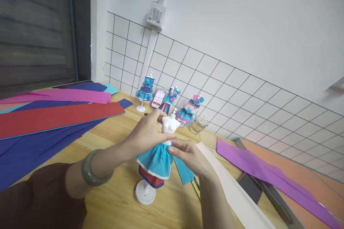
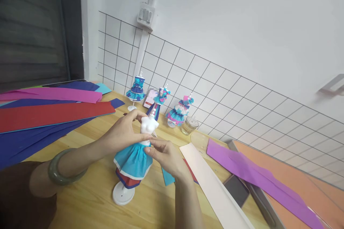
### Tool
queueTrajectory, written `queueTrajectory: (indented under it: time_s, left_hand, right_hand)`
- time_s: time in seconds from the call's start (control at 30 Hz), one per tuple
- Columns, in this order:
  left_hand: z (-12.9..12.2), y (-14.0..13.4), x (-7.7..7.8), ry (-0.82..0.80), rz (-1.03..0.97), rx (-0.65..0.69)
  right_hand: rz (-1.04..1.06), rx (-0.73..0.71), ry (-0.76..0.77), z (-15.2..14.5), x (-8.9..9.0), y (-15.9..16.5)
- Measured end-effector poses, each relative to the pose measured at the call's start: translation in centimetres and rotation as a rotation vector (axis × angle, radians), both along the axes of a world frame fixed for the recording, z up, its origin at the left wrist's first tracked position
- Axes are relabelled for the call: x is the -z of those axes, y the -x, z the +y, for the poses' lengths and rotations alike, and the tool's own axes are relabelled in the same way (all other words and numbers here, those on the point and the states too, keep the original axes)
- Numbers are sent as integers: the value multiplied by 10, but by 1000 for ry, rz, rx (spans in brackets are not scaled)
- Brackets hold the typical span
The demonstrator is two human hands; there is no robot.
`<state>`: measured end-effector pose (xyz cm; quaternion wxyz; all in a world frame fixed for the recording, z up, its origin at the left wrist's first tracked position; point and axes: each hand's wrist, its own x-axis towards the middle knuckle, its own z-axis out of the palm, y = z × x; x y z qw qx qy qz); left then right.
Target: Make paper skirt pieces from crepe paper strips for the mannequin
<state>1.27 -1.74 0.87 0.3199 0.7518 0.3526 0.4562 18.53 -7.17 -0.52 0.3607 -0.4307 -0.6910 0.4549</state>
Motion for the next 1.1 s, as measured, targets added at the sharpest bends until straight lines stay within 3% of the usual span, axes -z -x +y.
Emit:
queueTrajectory:
  time_s: [0.2,0.3,0.47,0.63,0.87,1.1]
  left_hand:
    - [-6,-2,-1,-107,109,-99]
    - [-8,-2,-2,-149,139,-97]
    - [-3,2,-3,-128,33,92]
    - [3,1,-2,76,-207,259]
    - [2,1,-3,99,45,318]
    - [6,4,-2,208,35,432]
  right_hand:
    - [-83,108,-32,1,3,3]
    - [-74,87,-51,1,0,2]
    - [88,-28,72,2,0,-8]
    - [204,-27,90,4,7,-24]
    - [212,1,66,3,4,-33]
    - [117,-31,-6,-2,-1,-32]
